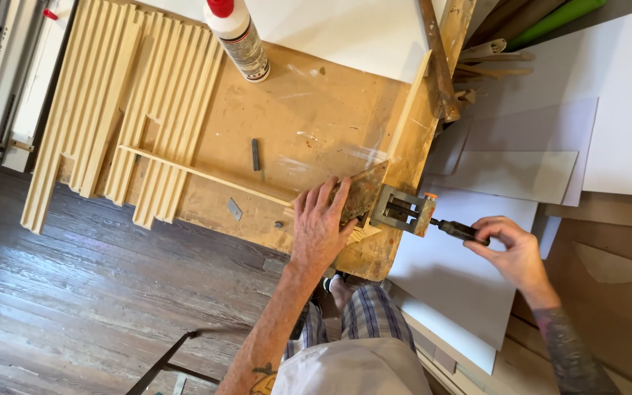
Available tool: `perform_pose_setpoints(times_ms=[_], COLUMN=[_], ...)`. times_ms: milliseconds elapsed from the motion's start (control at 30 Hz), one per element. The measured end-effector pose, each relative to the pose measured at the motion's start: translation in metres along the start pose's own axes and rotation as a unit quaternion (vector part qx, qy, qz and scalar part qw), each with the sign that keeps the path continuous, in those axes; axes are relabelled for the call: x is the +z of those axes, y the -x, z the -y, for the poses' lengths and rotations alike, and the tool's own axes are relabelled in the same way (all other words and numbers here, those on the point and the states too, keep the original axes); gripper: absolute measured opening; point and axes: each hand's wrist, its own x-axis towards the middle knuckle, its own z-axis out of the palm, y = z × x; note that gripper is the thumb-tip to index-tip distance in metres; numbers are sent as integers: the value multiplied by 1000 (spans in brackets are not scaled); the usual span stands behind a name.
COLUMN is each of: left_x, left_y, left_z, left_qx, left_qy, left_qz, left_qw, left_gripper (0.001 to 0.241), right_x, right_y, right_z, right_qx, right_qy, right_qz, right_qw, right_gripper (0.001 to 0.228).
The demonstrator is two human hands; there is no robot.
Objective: Assembling wooden frame components using glue and a corner clamp
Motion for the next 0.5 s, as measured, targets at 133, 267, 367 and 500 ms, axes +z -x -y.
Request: perform_pose_setpoints(times_ms=[133, 267, 367, 500], left_x=[-10, -31, -30, -36], left_y=[-2, -5, -9, -11], left_z=[1, -2, -2, 5], left_qx=[-14, -16, -42, -43], left_qy=[40, 99, 112, 133], left_qz=[12, 44, 75, 70], left_qw=[999, 994, 990, 988], left_gripper=[89, 79, 79, 83], right_x=[4, 6, 5, 11], right_y=[3, 3, 3, 4], right_z=[-21, -31, -27, -13], right_qx=[-250, -271, -262, -250], right_qy=[298, 331, 350, 343], right_qz=[-25, -56, -54, -53], right_qw=[921, 902, 898, 904], right_gripper=[16, 19, 21, 21])
